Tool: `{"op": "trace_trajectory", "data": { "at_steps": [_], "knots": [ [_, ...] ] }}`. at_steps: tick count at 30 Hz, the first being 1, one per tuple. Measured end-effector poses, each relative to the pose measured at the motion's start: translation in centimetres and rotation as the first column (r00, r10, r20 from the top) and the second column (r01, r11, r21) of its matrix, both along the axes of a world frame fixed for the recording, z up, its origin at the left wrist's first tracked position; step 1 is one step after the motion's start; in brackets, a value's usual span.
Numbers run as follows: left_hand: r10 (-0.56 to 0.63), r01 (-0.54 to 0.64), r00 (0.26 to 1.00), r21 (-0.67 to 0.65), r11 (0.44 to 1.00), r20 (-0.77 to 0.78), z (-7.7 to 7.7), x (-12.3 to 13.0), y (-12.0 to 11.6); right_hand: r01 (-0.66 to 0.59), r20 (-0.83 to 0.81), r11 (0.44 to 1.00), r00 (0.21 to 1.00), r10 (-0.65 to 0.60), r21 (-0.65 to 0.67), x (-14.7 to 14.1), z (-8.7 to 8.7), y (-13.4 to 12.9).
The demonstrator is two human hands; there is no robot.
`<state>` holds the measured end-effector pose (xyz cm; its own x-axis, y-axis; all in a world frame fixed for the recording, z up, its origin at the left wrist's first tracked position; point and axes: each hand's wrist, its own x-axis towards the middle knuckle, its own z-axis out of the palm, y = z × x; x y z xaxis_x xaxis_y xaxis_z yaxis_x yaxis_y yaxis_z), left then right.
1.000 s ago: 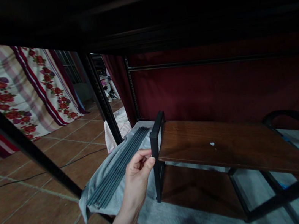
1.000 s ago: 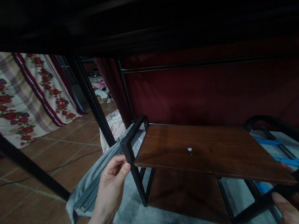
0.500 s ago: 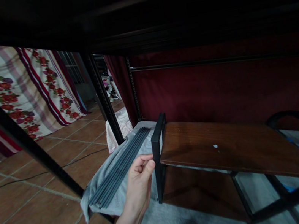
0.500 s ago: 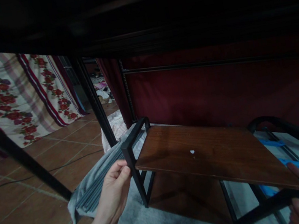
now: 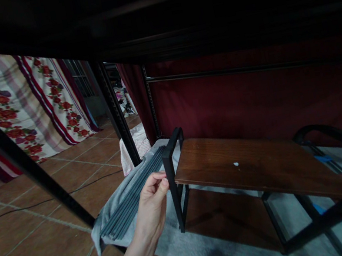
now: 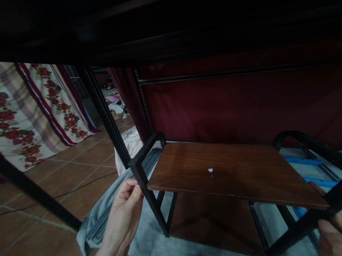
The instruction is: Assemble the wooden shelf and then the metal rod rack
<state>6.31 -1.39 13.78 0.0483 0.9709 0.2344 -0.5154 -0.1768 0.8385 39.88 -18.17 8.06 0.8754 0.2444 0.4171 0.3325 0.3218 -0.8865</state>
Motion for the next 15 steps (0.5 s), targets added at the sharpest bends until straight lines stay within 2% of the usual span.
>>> {"op": "trace_trajectory", "data": {
  "at_steps": [2, 5, 9, 12, 15],
  "knots": [
    [-0.001, 0.001, 1.0, -0.008, 1.0, 0.013, 0.0, -0.1, 0.2, 0.002, -0.061, 1.0, 0.998, -0.001, 0.023, -0.1, -0.1, -0.1],
    [0.037, -0.036, 0.999, -0.009, 0.999, 0.036, -0.2, -0.1, 0.4, 0.019, -0.149, 0.998, 0.989, -0.009, 0.063, -0.8, 0.8, -0.1],
    [0.124, -0.124, 0.992, -0.011, 0.992, 0.029, -0.5, -0.1, 0.6, -0.044, -0.227, 0.991, 0.971, 0.072, 0.125, -1.6, 2.4, 0.0],
    [0.191, -0.191, 0.981, -0.019, 0.981, 0.026, -0.5, -0.1, 0.9, -0.059, -0.116, 0.991, 0.991, 0.072, 0.119, -1.0, 2.5, 0.2],
    [0.245, -0.244, 0.969, -0.036, 0.969, 0.023, -0.5, -0.2, 1.2, 0.009, 0.031, 0.999, 0.999, -0.01, 0.033, 0.3, 2.1, 0.0]
  ]
}}
